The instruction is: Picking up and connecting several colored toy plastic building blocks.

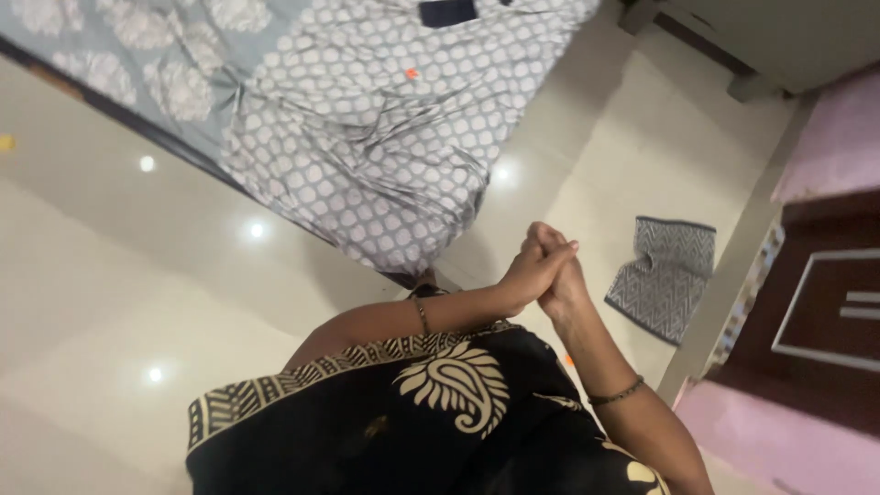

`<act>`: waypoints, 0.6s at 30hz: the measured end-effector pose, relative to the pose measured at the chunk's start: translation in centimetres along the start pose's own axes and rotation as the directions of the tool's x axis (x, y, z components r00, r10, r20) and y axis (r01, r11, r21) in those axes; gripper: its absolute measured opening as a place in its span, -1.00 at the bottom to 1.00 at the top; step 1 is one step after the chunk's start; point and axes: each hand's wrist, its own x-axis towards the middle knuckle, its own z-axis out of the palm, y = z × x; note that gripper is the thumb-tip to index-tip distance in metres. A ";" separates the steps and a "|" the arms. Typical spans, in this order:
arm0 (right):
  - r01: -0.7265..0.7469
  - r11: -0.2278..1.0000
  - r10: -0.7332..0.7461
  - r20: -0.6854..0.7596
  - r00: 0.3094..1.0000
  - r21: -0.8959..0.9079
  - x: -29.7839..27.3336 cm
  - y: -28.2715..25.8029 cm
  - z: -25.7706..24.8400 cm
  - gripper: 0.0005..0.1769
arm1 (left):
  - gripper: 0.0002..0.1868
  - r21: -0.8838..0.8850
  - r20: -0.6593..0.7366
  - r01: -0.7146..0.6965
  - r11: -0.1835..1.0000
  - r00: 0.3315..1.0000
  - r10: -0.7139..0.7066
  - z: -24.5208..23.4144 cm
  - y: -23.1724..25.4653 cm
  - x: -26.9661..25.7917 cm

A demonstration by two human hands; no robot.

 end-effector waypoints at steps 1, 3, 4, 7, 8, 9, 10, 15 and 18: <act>-0.023 1.000 0.023 0.021 1.000 -0.017 1.2 -0.8 0.3 -0.78 | -0.31 -0.015 -0.032 -0.001 1.000 0.999 0.001 -0.4 0.4 1.1; -0.012 0.997 0.022 0.137 0.990 -0.078 4.0 -2.5 1.3 -0.69 | -0.30 -0.048 -0.026 -0.019 0.999 0.999 0.017 -1.3 1.4 3.4; -0.028 0.995 0.044 0.166 0.985 -0.096 5.3 -3.1 2.3 -0.69 | -0.30 -0.059 -0.064 -0.030 0.998 0.998 0.026 -2.1 2.0 4.4; -0.079 0.977 0.114 0.171 0.979 -0.198 7.8 -3.6 5.1 -0.73 | -0.30 0.035 -0.168 -0.097 0.995 0.981 0.101 -4.2 3.1 5.4; -0.116 0.971 0.154 0.175 0.972 -0.211 8.4 -3.7 6.4 -0.75 | -0.30 -0.023 -0.205 -0.070 0.997 0.977 0.064 -5.0 4.0 5.4; -0.144 0.965 0.185 0.180 0.966 -0.220 9.1 -3.9 7.9 -0.77 | -0.31 -0.076 -0.235 -0.052 0.996 0.971 0.033 -5.9 5.0 5.5; -0.155 0.958 0.204 0.199 0.959 -0.239 10.0 -3.4 8.5 -0.77 | -0.31 -0.086 -0.264 -0.061 0.994 0.964 0.036 -6.8 5.0 5.6; -0.212 0.902 0.341 0.318 0.885 -0.377 15.1 -1.3 10.8 -0.73 | -0.32 -0.284 -0.495 -0.173 0.943 0.869 0.010 -10.9 5.9 6.2; -0.287 0.867 0.438 0.348 0.829 -0.407 16.9 -0.4 13.3 -0.76 | -0.34 -0.304 -0.604 -0.229 0.925 0.797 -0.002 -12.8 5.3 7.2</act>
